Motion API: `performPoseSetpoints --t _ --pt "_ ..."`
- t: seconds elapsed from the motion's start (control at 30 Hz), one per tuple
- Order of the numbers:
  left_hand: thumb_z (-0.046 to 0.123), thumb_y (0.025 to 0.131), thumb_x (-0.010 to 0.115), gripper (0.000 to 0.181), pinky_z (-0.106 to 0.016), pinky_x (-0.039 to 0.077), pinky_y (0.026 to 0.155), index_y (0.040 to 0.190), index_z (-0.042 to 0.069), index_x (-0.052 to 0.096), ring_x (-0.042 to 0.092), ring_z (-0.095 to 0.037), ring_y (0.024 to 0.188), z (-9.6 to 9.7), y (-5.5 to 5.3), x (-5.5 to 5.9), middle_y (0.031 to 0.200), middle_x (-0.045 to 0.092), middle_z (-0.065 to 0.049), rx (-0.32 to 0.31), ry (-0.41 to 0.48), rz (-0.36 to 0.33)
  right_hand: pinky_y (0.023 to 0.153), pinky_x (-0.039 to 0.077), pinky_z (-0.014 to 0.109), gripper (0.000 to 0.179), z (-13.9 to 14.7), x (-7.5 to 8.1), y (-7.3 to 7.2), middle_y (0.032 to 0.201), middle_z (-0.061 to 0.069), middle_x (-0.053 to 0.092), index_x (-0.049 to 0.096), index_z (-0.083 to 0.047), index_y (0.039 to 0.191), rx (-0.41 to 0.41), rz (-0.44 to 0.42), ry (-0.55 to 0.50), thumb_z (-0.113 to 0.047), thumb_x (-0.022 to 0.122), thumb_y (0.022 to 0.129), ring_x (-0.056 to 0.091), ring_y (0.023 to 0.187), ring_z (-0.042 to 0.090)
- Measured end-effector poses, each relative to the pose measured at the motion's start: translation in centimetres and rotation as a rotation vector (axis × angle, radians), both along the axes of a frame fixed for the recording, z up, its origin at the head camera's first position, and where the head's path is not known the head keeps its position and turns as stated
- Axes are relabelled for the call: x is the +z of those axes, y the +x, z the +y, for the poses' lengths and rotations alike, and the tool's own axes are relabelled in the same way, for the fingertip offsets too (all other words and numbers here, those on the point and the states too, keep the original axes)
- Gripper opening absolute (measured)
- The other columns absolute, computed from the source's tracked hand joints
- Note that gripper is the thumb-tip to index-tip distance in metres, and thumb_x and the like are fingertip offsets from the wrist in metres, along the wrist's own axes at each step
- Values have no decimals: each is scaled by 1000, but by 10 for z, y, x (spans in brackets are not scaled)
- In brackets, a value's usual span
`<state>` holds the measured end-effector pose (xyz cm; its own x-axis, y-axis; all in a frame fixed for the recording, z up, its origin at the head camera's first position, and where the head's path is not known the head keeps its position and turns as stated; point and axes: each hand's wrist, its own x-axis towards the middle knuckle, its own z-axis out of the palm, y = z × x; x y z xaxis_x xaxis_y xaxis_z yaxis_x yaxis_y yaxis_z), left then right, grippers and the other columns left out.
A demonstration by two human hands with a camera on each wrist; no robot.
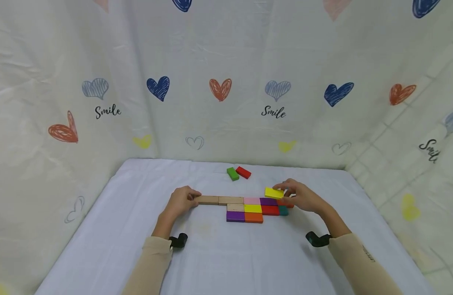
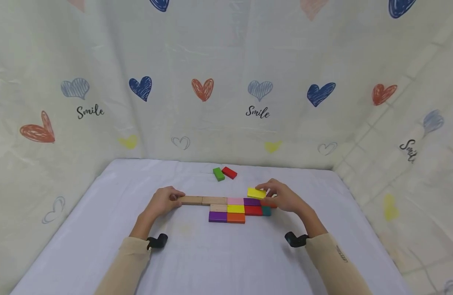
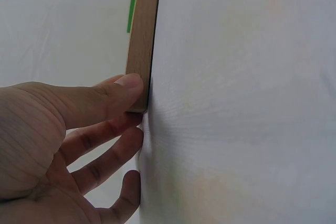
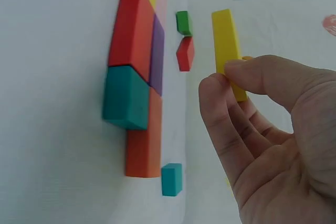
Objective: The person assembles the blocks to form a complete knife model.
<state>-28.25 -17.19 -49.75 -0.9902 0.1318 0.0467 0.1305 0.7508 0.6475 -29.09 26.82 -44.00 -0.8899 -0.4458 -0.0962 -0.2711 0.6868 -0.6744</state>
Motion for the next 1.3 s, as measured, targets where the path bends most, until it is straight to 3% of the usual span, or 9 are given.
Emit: performPoseSetpoints --t 0.27,0.5,0.87,1.3 --pt "8 82 84 32 -29 48 69 113 14 80 61 -14 83 -1 1 1 98 70 0 4 9 -4 83 54 25 43 9 -22 25 119 4 59 65 -22 138 30 -16 -4 -15 70 96 53 110 25" --pt "8 83 84 32 -29 48 69 113 14 80 61 -14 83 -1 1 1 98 70 0 4 7 -9 82 53 22 39 10 -30 40 114 5 54 68 -24 133 46 -18 16 -16 72 95 56 109 25" --pt "7 83 84 31 -29 47 68 113 14 80 59 -14 82 -1 2 1 98 70 0 -1 20 -5 80 53 21 36 4 -37 46 115 5 55 70 -21 129 55 -18 30 -12 71 95 56 103 23" --pt "7 83 84 31 -30 47 70 112 14 80 59 -15 83 1 1 2 98 70 -1 7 5 -3 78 53 20 30 -5 -38 48 112 4 60 72 -19 121 23 61 42 -11 76 92 58 92 16"
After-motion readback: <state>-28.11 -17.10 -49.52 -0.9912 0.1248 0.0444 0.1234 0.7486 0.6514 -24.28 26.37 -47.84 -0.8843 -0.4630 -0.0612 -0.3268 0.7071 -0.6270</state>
